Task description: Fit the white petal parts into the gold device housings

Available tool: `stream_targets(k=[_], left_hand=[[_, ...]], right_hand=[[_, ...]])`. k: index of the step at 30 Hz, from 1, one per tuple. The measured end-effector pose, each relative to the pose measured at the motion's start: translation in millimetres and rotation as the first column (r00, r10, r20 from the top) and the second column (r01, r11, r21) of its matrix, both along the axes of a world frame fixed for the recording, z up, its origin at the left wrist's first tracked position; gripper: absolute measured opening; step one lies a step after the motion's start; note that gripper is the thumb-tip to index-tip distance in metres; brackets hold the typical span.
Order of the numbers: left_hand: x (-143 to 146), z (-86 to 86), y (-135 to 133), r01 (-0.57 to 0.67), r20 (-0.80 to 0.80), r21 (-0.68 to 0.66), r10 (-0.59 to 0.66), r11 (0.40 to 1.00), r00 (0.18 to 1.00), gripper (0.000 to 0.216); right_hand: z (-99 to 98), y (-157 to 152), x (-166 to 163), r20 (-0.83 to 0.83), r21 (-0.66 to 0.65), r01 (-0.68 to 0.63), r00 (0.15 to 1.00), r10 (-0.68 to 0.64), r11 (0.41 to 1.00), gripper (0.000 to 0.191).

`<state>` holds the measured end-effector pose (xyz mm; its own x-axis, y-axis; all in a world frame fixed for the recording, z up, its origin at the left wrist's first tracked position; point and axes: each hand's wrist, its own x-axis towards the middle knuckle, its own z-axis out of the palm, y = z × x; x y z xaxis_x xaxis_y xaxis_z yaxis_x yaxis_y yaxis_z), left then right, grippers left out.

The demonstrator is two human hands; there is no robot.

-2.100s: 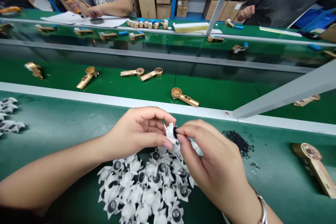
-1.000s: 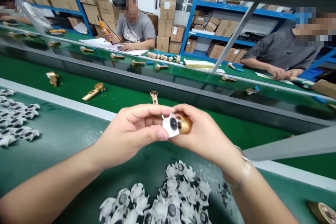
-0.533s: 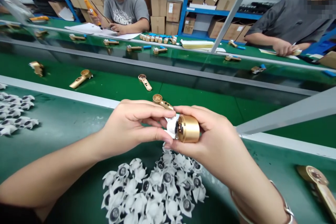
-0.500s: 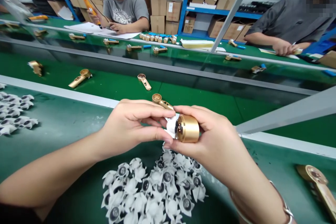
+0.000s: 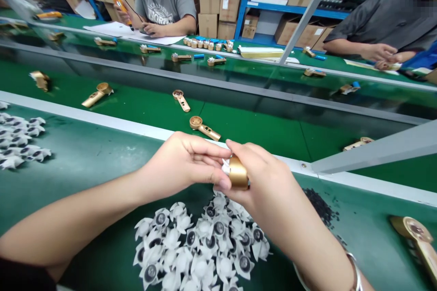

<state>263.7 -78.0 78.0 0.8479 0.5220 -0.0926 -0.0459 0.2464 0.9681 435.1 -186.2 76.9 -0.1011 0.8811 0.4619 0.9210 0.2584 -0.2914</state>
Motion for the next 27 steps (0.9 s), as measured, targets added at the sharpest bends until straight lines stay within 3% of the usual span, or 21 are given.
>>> stream_targets(k=[2,4,6,7,9,10,12,14,16,22,24,27], left_hand=[[0,1.2,5,-0.008,-0.037,0.087,0.011,0.996,0.999,0.042],[-6,8.3,13,0.027,-0.167,0.328,0.030,0.944,0.986,0.050],[-16,18.0,21,0.240,-0.398,0.576,0.011,0.782,0.918,0.050],[-21,22.1,24,0.419,-0.538,0.614,-0.035,0.669,0.843,0.046],[-26,26.0,23,0.735,-0.781,0.508,-0.121,0.449,0.613,0.036],[-26,25.4,20,0.828,-0.853,0.427,-0.142,0.363,0.502,0.034],[-21,19.8,12,0.909,-0.924,0.317,-0.127,0.270,0.360,0.039],[-14,12.0,5,0.929,-0.947,0.277,-0.095,0.244,0.307,0.041],[-9,5.3,4,0.926,-0.948,0.279,-0.084,0.254,0.308,0.038],[-14,-4.2,20,0.878,-0.937,0.291,-0.071,0.381,0.341,0.044],[-17,-8.0,22,0.866,-0.923,0.292,-0.118,0.406,0.366,0.046],[-19,-16.3,20,0.850,-0.891,0.341,-0.151,0.401,0.428,0.040]], right_hand=[[-3.4,6,5,-0.036,-0.002,0.011,0.999,-0.011,1.000,0.057],[-5.7,22,20,-0.063,-0.058,0.096,0.993,-0.099,0.994,0.065],[-8.7,47,43,-0.021,-0.192,0.255,0.964,-0.264,0.948,0.065],[-11.1,60,56,0.025,-0.262,0.337,0.939,-0.342,0.904,0.065],[-17.1,84,83,0.093,-0.348,0.424,0.903,-0.419,0.836,0.067],[-20.3,91,95,0.106,-0.371,0.438,0.896,-0.431,0.819,0.067],[-25.9,92,112,0.101,-0.387,0.437,0.896,-0.433,0.812,0.063],[-30.9,73,119,0.084,-0.374,0.426,0.900,-0.427,0.824,0.051],[-37.5,34,116,0.061,-0.344,0.415,0.905,-0.420,0.843,0.035],[-74.1,-120,84,-0.017,-0.229,0.440,0.890,-0.455,0.868,0.015],[-87.1,-150,75,-0.022,-0.215,0.457,0.881,-0.473,0.863,0.012],[-100.1,-166,69,-0.012,-0.181,0.432,0.897,-0.441,0.883,0.012]])
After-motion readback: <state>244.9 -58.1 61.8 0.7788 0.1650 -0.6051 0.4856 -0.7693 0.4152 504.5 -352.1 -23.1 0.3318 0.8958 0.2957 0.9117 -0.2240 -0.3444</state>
